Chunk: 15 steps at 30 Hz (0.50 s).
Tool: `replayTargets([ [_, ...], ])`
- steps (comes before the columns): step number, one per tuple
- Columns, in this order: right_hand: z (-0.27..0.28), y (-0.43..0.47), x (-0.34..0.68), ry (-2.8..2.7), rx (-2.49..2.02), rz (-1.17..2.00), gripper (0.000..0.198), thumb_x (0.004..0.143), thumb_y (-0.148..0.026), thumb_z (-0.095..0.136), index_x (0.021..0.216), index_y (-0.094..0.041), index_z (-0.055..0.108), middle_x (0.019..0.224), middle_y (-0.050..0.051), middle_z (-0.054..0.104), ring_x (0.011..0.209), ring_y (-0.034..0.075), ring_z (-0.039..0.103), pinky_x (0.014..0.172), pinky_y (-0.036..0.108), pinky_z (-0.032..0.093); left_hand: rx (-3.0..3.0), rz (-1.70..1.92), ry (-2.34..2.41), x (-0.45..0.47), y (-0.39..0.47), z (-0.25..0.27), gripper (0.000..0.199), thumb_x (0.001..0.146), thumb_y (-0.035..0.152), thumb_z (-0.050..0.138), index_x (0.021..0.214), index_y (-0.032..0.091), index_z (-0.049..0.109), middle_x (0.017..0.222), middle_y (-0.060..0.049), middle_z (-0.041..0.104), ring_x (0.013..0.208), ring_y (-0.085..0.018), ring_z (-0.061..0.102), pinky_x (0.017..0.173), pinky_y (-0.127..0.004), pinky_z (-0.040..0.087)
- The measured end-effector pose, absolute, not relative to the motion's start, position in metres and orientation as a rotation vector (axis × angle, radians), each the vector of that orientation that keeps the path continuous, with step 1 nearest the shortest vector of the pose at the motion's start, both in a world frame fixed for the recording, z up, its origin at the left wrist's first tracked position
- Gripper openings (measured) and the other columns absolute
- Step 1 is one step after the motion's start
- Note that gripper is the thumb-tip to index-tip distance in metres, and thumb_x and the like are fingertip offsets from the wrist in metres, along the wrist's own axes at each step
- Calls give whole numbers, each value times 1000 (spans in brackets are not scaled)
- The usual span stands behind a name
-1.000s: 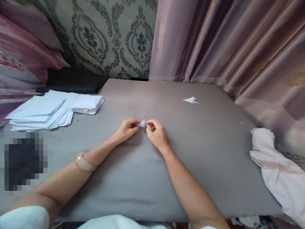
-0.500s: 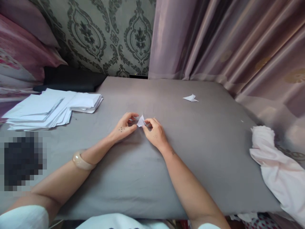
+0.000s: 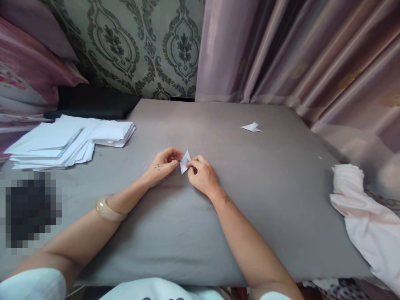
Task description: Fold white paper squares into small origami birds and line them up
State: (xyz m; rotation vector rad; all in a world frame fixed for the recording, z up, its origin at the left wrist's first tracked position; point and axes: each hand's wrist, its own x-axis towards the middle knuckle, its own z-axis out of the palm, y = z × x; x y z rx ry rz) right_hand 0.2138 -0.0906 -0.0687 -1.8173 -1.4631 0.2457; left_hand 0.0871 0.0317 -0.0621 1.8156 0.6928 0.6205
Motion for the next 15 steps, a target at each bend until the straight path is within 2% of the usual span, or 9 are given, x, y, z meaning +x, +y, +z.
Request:
replayTargets([
  [5, -63, -92, 211, -1507, -1857, 242, 13, 84, -21, 54, 84, -22, 67, 91, 4, 60, 88, 17, 57, 81, 30, 46, 2099, 601, 576, 83, 27, -58, 30, 65, 8, 50, 92, 16, 61, 89, -3, 61, 85, -16, 55, 71, -27, 44],
  [8, -65, -91, 212, -1482, -1881, 257, 5, 84, -24, 57, 84, -22, 62, 90, 4, 60, 87, 17, 57, 79, 30, 45, 2277, 612, 504, 83, 28, -62, 28, 67, 7, 51, 92, 16, 61, 86, -3, 60, 82, -16, 52, 73, -29, 42],
  [12, -68, -90, 213, -1400, -1929, 270, 21, 80, -26, 64, 99, -21, 56, 94, 4, 61, 82, 17, 58, 74, 31, 46, 2406, 612, 481, 84, 30, -70, 24, 71, 7, 53, 92, 15, 61, 81, -4, 58, 78, -17, 50, 73, -30, 42],
  [15, -68, -90, 212, -1435, -1914, 281, 26, 82, -25, 62, 107, -22, 57, 99, 5, 61, 84, 17, 59, 77, 30, 47, 2470, 599, 444, 85, 32, -73, 23, 75, 9, 55, 95, 15, 64, 84, -5, 60, 80, -18, 51, 75, -31, 43],
])
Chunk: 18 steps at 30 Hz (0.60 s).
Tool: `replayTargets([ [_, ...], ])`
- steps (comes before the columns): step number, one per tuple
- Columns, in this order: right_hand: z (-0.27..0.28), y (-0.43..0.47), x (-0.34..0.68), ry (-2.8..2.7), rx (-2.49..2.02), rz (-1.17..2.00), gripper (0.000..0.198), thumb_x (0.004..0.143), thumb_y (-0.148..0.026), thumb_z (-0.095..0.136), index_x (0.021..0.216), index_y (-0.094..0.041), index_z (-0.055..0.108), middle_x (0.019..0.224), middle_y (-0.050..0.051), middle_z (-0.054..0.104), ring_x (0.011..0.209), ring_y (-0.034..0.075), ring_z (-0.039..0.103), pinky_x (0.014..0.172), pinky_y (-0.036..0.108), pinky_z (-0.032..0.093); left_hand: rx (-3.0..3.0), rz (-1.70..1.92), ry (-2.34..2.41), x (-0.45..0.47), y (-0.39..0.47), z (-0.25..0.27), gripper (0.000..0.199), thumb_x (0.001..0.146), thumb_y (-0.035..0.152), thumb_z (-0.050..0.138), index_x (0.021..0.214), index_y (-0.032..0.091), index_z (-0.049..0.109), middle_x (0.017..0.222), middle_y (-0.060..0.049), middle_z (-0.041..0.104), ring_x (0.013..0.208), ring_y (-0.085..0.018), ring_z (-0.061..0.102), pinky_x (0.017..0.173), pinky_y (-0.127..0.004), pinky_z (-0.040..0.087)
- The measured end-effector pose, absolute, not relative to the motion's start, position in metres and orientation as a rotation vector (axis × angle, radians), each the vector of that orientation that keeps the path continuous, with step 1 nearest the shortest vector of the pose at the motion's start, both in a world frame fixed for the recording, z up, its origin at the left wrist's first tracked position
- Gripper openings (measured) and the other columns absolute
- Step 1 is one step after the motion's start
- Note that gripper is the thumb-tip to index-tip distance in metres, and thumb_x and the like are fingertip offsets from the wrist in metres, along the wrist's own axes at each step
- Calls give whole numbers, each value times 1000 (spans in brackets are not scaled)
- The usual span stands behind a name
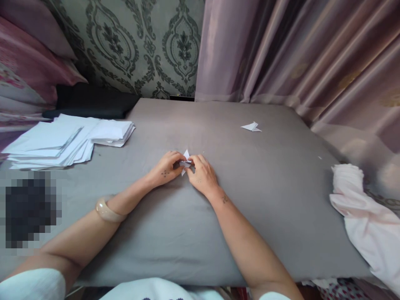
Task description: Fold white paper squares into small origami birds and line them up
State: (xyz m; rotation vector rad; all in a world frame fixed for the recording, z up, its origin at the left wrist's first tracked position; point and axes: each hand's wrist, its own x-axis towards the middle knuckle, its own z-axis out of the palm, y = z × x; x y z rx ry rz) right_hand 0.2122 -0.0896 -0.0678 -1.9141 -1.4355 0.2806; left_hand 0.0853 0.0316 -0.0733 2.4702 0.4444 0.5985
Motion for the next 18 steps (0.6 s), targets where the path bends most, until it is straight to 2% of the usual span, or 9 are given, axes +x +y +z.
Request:
replayTargets([
  [6, -66, -91, 210, -1477, -1963, 278, 22, 86, -28, 59, 106, -23, 66, 97, 5, 60, 85, 16, 59, 78, 29, 47, 2517, 594, 382, 83, 35, -73, 19, 80, 14, 58, 96, 16, 68, 87, -7, 63, 79, -17, 56, 75, -30, 46],
  [13, -67, -95, 209, -1636, -1984, 72, 22, 91, -27, 52, 102, -22, 71, 95, 7, 61, 94, 19, 57, 81, 30, 45, 2600, 543, 345, 80, 43, -73, 15, 84, 15, 56, 90, 18, 70, 90, -6, 65, 80, -16, 60, 74, -27, 47],
  [18, -67, -90, 211, -1538, -2010, 152, 18, 91, -25, 53, 94, -23, 71, 93, 5, 64, 86, 16, 59, 75, 27, 44, 2601, 505, 449, 81, 42, -72, 17, 87, 18, 52, 90, 18, 69, 92, -7, 65, 83, -18, 60, 75, -28, 47],
])
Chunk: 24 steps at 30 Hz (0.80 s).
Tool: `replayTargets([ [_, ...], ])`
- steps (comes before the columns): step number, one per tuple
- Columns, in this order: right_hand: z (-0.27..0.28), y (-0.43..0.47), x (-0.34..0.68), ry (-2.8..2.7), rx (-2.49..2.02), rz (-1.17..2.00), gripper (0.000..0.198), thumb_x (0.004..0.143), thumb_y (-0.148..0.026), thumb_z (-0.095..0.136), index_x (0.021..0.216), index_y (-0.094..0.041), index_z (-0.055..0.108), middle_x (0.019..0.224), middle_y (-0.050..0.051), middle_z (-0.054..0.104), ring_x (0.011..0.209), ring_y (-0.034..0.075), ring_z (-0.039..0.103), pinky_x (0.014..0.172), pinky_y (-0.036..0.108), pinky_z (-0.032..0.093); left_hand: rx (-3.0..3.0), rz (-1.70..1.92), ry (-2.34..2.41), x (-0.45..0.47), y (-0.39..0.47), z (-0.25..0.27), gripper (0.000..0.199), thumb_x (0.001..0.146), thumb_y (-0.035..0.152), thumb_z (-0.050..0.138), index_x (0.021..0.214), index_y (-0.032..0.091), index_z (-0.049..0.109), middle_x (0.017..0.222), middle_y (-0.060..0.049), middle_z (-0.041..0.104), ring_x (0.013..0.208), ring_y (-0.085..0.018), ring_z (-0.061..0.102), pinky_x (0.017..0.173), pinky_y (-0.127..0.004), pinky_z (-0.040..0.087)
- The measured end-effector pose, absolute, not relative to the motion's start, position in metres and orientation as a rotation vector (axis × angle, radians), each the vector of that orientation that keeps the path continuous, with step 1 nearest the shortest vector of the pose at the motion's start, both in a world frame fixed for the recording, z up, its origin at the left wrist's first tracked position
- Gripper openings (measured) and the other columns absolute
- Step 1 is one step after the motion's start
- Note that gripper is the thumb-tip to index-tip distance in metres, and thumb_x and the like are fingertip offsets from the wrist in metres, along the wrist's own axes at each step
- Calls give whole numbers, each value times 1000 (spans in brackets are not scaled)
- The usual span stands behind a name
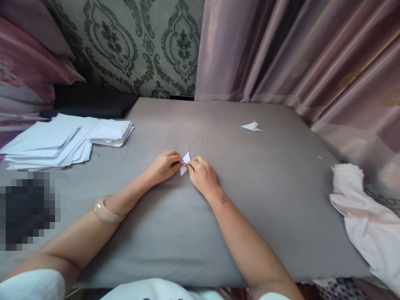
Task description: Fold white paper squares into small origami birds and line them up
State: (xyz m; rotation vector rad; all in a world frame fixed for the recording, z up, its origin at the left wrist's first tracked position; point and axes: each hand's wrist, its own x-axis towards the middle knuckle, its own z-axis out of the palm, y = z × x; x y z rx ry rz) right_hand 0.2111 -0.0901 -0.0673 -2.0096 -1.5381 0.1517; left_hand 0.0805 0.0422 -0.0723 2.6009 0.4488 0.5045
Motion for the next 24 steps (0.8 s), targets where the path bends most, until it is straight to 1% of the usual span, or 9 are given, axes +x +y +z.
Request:
replayTargets([
  [4, -68, -84, 214, -1412, -2045, 262, 12, 88, -27, 57, 86, -24, 69, 91, 2, 63, 72, 13, 57, 67, 26, 42, 2521, 521, 523, 81, 42, -71, 13, 87, 21, 55, 84, 17, 67, 88, -7, 61, 81, -17, 58, 74, -29, 46],
  [7, -69, -81, 215, -1392, -2053, 295, 11, 87, -28, 57, 84, -23, 67, 89, 2, 62, 71, 13, 56, 68, 27, 41, 2496, 510, 532, 82, 43, -71, 13, 87, 22, 54, 80, 16, 65, 82, -6, 59, 76, -17, 56, 71, -29, 45],
  [10, -67, -81, 214, -1443, -2076, 278, 12, 89, -27, 54, 85, -23, 65, 91, 2, 61, 74, 14, 56, 67, 27, 40, 2561, 492, 482, 83, 43, -70, 19, 89, 22, 50, 75, 16, 61, 78, -5, 58, 74, -17, 54, 70, -29, 43],
  [14, -65, -84, 213, -1558, -2119, 176, 13, 92, -24, 49, 90, -22, 62, 96, 5, 60, 84, 18, 56, 67, 29, 39, 2739, 496, 376, 83, 40, -70, 24, 94, 22, 42, 78, 15, 59, 85, -9, 59, 80, -20, 52, 75, -33, 42],
  [16, -65, -87, 213, -1596, -2124, 148, 12, 92, -24, 49, 90, -21, 60, 96, 6, 60, 87, 19, 56, 70, 29, 39, 2782, 482, 339, 83, 38, -70, 24, 95, 22, 39, 81, 15, 58, 87, -10, 58, 81, -21, 52, 76, -34, 42],
  [19, -66, -88, 214, -1610, -2107, 143, 10, 92, -23, 49, 91, -21, 59, 97, 6, 60, 90, 19, 56, 72, 29, 40, 2731, 484, 331, 83, 38, -73, 21, 94, 21, 41, 82, 16, 57, 85, -8, 58, 80, -19, 53, 76, -32, 42],
  [24, -63, -85, 210, -1651, -2150, 118, 12, 93, -25, 47, 91, -22, 59, 96, 7, 59, 89, 20, 55, 71, 31, 39, 2773, 471, 326, 86, 37, -75, 20, 93, 19, 38, 83, 15, 55, 87, -9, 57, 81, -20, 52, 76, -33, 43],
])
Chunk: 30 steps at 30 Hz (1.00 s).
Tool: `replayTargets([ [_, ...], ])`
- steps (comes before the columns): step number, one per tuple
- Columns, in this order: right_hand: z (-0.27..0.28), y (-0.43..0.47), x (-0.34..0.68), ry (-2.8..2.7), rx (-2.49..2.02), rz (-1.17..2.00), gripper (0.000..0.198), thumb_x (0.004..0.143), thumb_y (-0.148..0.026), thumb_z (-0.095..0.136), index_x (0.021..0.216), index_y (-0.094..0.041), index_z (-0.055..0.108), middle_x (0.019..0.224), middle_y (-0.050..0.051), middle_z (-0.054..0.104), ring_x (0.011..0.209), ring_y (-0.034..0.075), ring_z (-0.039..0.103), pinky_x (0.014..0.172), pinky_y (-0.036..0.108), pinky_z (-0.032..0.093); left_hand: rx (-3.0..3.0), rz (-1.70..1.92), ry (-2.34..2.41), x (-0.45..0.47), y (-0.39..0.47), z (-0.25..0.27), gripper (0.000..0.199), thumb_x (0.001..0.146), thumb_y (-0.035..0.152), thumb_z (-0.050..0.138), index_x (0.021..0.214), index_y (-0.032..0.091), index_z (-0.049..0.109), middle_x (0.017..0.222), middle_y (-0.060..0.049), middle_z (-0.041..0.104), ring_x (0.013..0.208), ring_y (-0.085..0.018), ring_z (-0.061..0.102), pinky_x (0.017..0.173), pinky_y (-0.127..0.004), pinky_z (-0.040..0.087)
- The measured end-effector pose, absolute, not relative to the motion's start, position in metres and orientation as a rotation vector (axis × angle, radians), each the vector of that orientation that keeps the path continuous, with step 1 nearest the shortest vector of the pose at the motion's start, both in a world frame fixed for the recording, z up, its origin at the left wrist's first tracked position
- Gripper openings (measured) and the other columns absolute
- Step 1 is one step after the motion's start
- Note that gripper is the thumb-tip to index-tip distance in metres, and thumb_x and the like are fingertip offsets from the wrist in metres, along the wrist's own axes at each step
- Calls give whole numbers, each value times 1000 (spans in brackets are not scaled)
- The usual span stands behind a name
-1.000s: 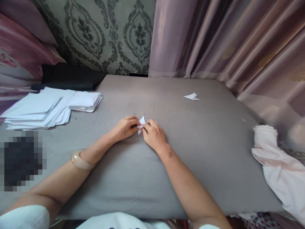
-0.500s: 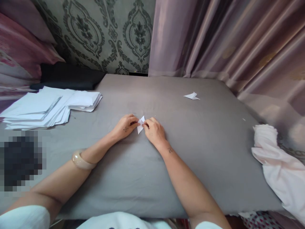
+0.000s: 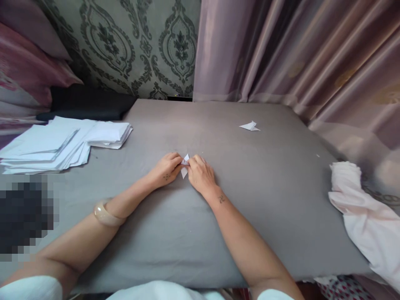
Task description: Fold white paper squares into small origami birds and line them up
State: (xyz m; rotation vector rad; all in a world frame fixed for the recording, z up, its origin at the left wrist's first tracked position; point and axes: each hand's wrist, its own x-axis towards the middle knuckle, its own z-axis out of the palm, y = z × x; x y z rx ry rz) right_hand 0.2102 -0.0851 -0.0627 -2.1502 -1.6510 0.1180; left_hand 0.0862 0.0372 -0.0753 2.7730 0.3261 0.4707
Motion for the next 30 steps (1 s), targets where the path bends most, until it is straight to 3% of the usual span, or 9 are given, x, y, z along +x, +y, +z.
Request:
replayTargets([
  [16, -59, -87, 210, -1874, -2231, 41, 23, 95, -13, 35, 96, -18, 57, 98, 11, 59, 88, 23, 55, 71, 33, 40, 2927, 407, 277, 86, 35, -69, 23, 93, 20, 37, 81, 14, 55, 85, -12, 58, 78, -22, 51, 72, -36, 41],
  [21, -61, -88, 214, -1748, -2119, 163, 18, 95, -19, 41, 97, -20, 58, 98, 9, 59, 92, 21, 55, 77, 33, 42, 2772, 458, 286, 85, 37, -70, 19, 91, 22, 43, 78, 16, 56, 82, -8, 57, 77, -19, 52, 72, -32, 42],
  [25, -65, -91, 223, -1567, -1910, 390, 13, 88, -20, 50, 98, -21, 59, 100, 4, 58, 85, 15, 57, 79, 29, 44, 2559, 485, 335, 83, 40, -67, 8, 83, 23, 54, 82, 16, 58, 83, -6, 56, 76, -17, 52, 73, -30, 44],
  [30, -67, -93, 228, -1452, -1803, 467, 35, 74, -9, 51, 105, -21, 59, 99, 3, 59, 77, 12, 56, 79, 28, 46, 2497, 460, 351, 79, 39, -61, 20, 77, 23, 60, 96, 17, 61, 89, -6, 58, 84, -19, 53, 77, -32, 45],
])
